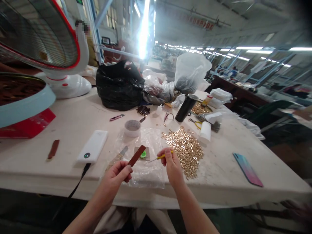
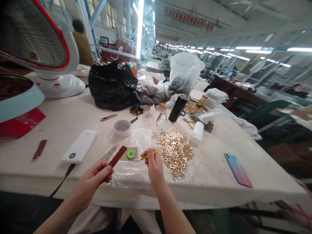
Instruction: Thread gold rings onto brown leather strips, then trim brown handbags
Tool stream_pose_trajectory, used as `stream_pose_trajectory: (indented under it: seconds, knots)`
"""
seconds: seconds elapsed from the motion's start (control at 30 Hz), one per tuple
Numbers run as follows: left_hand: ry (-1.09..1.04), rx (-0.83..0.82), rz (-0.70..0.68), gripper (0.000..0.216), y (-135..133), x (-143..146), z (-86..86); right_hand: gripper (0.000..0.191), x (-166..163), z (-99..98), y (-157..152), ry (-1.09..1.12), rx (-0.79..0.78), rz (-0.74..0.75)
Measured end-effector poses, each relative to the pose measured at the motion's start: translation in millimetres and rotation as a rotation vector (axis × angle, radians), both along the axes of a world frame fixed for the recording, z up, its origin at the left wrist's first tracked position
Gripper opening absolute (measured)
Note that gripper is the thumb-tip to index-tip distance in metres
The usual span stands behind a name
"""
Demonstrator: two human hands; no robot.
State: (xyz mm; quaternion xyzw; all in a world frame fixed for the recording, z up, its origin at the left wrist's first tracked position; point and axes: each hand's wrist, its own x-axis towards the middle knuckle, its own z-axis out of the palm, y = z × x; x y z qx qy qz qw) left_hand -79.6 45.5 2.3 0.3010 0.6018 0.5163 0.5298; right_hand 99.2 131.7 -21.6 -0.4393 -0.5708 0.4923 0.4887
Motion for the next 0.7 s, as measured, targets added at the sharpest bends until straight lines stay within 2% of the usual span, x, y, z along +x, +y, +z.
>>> stream_pose_trajectory:
  seconds: [0.13,0.3,0.7]
  knots:
    - [-0.004,0.007,0.032,0.027,2.9,-2.5,-4.6,0.038,-14.7,-12.9,13.8,0.056,0.012,-0.079]
    - [0.023,0.006,0.032,0.025,2.8,-3.8,-8.9,0.040,-27.7,-23.1,19.1,-0.008,0.025,-0.068]
    - [-0.001,-0.001,0.086,0.022,3.5,2.3,-8.4,0.040,-23.2,-27.4,19.7,-0.117,0.045,-0.061]
